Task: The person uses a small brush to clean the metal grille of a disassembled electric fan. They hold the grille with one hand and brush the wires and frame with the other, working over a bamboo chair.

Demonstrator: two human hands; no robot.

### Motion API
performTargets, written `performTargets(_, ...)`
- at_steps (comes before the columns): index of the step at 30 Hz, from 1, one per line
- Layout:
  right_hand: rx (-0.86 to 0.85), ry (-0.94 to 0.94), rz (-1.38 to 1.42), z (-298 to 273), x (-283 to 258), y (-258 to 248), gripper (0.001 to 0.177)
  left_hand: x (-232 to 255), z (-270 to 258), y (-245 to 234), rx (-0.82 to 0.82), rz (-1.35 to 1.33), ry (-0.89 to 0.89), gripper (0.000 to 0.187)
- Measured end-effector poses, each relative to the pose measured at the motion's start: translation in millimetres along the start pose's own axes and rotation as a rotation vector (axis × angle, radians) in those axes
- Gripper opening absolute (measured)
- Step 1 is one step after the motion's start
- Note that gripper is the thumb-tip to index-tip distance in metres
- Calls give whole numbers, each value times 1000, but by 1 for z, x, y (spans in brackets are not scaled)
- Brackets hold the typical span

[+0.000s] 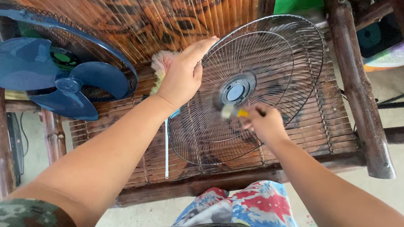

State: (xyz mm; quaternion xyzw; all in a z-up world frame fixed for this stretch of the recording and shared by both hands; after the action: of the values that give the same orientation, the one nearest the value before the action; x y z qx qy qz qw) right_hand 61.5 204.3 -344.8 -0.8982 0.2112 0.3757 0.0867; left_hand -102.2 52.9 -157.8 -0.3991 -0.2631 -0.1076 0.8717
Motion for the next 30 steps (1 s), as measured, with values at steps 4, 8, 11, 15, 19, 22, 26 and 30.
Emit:
performTargets(4, -49, -183, 221, 3, -6, 4, 20, -3, -4, -1, 14, -6, 27, 58)
performTargets(8, 26, 59, -57, 12, 14, -4, 24, -4, -5, -4, 14, -8, 25, 55)
performTargets(11, 5, -26, 102, 15, 12, -5, 24, -3, -5, -3, 2, -2, 41, 54)
performTargets(15, -29, 17, 61, 23, 18, -3, 24, 2, -3, -4, 2, -18, 29, 56)
performTargets(19, -34, 41, 127, 25, 18, -12, 24, 8, -3, -4, -17, -5, 35, 55)
performTargets(22, -221, 23, 156, 19, 13, -5, 26, 16, -2, -2, -8, 0, 70, 54)
performTargets(26, 52, 101, 26, 17, 14, -19, 27, 24, 3, -1, -2, -16, 93, 50)
performTargets(30, -105, 24, 181, 19, 10, -10, 25, 25, 5, 1, -21, -31, 70, 49)
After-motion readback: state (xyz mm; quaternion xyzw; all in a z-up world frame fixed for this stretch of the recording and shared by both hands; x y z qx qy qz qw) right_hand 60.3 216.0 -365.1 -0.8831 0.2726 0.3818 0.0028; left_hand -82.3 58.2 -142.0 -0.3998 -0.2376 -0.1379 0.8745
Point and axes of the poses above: each hand's wrist, its own z-axis towards the middle knuckle, its own y-axis out of the palm, x = y × z, the point moved 7 cm from there along z, towards the middle knuckle, and after that the axes turned 13 degrees about y, right-handed, at the moved point
